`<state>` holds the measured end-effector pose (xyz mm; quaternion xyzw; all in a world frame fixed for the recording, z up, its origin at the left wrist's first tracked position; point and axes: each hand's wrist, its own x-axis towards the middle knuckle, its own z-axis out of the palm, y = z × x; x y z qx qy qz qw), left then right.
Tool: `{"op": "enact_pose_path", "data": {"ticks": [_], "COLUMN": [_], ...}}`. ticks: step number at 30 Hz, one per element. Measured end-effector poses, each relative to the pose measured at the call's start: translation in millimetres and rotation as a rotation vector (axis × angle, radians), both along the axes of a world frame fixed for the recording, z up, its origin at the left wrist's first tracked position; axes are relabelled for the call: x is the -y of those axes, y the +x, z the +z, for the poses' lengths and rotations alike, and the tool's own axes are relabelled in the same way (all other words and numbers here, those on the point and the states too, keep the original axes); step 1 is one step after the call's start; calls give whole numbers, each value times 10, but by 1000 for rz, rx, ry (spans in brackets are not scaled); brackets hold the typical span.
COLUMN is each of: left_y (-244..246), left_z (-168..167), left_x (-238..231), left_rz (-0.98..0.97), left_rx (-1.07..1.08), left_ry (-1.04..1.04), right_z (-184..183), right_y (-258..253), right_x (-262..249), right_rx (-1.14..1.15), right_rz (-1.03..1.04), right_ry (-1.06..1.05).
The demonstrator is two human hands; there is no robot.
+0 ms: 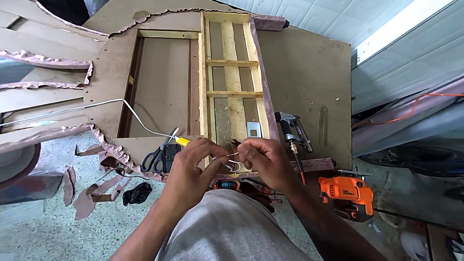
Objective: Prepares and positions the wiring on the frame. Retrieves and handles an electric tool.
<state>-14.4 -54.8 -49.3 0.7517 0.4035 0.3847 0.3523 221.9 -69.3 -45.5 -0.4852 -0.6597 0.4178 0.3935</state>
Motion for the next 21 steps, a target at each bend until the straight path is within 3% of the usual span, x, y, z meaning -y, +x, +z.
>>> {"op": "enact_pose_path", "data": {"ticks": [7,12,21], "left_y": [4,19,20], "left_z": [-41,-62,-95], "left_x": [-2,-14,-94], "left_rz": [33,17,-111], "left_rx": [175,122,-30], "left_ry": [-65,36,315], "right_z": [-177,-197,-67], "right_y": [-240,-343,-205], "right_x": [195,227,207], "right_rx": [-142,-292,-131], "right_rz": [-202,-219,-159], "right_ry": [126,108,72]}}
